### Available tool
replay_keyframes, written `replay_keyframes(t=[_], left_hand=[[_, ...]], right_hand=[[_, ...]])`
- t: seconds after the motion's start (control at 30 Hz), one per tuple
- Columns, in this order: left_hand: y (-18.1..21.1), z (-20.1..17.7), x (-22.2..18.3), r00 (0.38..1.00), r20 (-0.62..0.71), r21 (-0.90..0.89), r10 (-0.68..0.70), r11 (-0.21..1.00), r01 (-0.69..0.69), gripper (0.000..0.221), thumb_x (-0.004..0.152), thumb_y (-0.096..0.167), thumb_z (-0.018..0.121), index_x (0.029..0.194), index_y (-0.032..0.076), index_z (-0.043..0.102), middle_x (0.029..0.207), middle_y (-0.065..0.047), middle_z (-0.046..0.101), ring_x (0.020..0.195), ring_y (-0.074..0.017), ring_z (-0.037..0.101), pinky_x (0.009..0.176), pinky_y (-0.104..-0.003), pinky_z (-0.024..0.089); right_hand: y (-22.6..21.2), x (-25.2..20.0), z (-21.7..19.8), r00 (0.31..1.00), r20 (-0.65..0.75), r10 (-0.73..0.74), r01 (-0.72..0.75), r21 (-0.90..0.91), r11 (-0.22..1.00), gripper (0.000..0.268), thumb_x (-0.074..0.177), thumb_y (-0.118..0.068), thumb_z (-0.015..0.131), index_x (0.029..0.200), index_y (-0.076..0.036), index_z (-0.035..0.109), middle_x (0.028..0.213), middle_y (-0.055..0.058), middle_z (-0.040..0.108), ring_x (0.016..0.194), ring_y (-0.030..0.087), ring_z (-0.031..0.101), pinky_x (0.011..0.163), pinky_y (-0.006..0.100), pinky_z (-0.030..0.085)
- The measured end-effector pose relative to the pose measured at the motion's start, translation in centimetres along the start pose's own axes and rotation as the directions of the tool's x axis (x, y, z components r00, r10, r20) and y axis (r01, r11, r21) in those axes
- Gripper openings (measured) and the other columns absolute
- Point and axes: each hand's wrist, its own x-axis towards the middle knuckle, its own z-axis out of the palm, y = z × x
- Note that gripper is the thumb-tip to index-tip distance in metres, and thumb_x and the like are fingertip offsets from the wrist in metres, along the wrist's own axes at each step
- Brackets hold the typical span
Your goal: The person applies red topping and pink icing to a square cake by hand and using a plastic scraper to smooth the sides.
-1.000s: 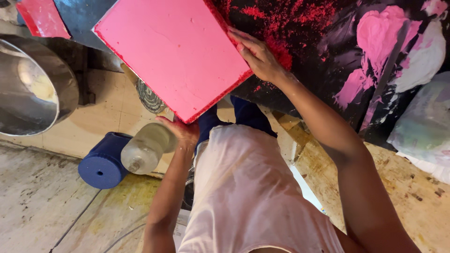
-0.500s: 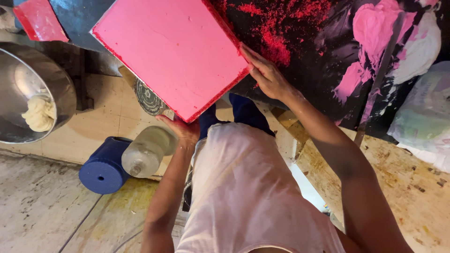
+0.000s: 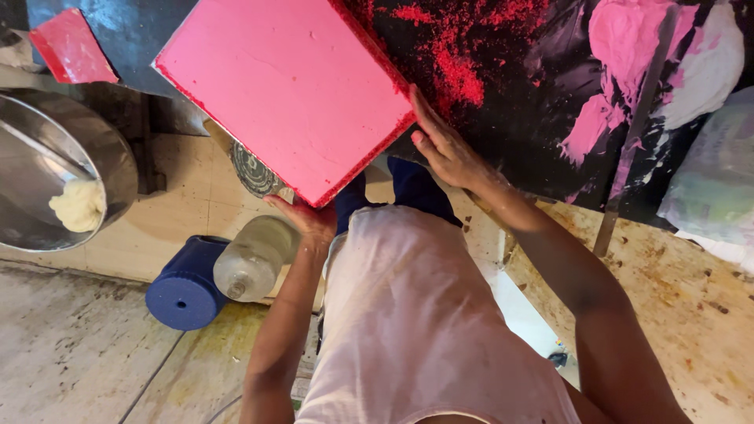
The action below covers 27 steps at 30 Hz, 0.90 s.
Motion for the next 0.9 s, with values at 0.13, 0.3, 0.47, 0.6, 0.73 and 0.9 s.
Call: replay_keyframes(t=[0.13, 0.3, 0.47, 0.6, 0.73, 0.9], left_hand=[[0.1, 0.1, 0.1, 1.000, -0.016, -0.007, 0.012, 1.000, -0.013, 0.125, 0.068, 0.098, 0.036, 0.154, 0.006, 0.042, 0.156, -0.009, 0.048, 0.146, -0.0307, 0.042, 0.122, -0.051, 0.034], [0.0, 0.1, -0.1, 0.996, 0.076, 0.028, 0.047, 0.998, -0.049, 0.123, 0.071, 0.097, 0.036, 0.156, 0.007, 0.039, 0.159, -0.009, 0.046, 0.147, -0.0305, 0.041, 0.123, -0.051, 0.033], [0.2, 0.5, -0.6, 0.995, 0.088, 0.059, 0.055, 0.996, -0.061, 0.122, 0.072, 0.097, 0.033, 0.159, 0.012, 0.035, 0.161, -0.009, 0.042, 0.150, -0.0314, 0.038, 0.124, -0.052, 0.031], [0.4, 0.6, -0.5, 0.997, 0.065, 0.051, 0.041, 0.998, -0.044, 0.123, 0.073, 0.098, 0.029, 0.160, 0.010, 0.035, 0.162, -0.011, 0.042, 0.150, -0.0354, 0.037, 0.123, -0.056, 0.029], [0.4, 0.9, -0.7, 0.997, 0.038, 0.058, 0.071, 0.996, -0.074, 0.122, 0.072, 0.097, 0.029, 0.160, 0.014, 0.033, 0.164, -0.009, 0.039, 0.151, -0.0349, 0.035, 0.125, -0.057, 0.027], [0.4, 0.7, -0.7, 0.993, 0.070, 0.055, 0.092, 0.994, -0.096, 0.122, 0.070, 0.098, 0.031, 0.161, 0.016, 0.034, 0.164, -0.007, 0.038, 0.153, -0.0328, 0.034, 0.126, -0.057, 0.025]], right_hand=[[0.3, -0.3, 0.2, 0.995, -0.003, 0.095, -0.095, 0.030, 0.995, 0.062, 0.114, -0.023, 0.040, 0.165, 0.000, 0.014, 0.174, 0.023, 0.017, 0.162, 0.034, 0.021, 0.130, 0.041, 0.022], [0.9, 0.5, 0.3, 0.999, -0.017, 0.035, -0.034, 0.041, 0.999, 0.060, 0.117, -0.027, 0.038, 0.165, 0.001, 0.015, 0.174, 0.023, 0.016, 0.163, 0.034, 0.019, 0.132, 0.041, 0.021], [1.9, 2.4, 0.1, 0.999, 0.018, 0.048, -0.048, 0.051, 0.998, 0.061, 0.117, -0.031, 0.037, 0.165, 0.001, 0.017, 0.173, 0.022, 0.018, 0.162, 0.033, 0.020, 0.132, 0.041, 0.021], [3.5, 3.7, -0.5, 0.998, -0.005, 0.058, -0.055, 0.263, 0.963, 0.060, 0.116, -0.034, 0.029, 0.166, -0.001, 0.024, 0.174, 0.019, 0.023, 0.163, 0.031, 0.022, 0.133, 0.039, 0.021], [4.3, 2.6, -3.1, 0.950, -0.201, 0.239, -0.162, 0.336, 0.928, 0.054, 0.115, -0.036, 0.039, 0.158, -0.004, 0.044, 0.167, 0.013, 0.044, 0.158, 0.026, 0.042, 0.130, 0.038, 0.036], [6.9, 0.5, -4.8, 0.966, -0.257, 0.016, -0.159, -0.547, 0.822, 0.050, 0.112, -0.017, 0.050, 0.158, 0.002, 0.044, 0.165, 0.019, 0.039, 0.154, 0.032, 0.036, 0.127, 0.044, 0.033]])
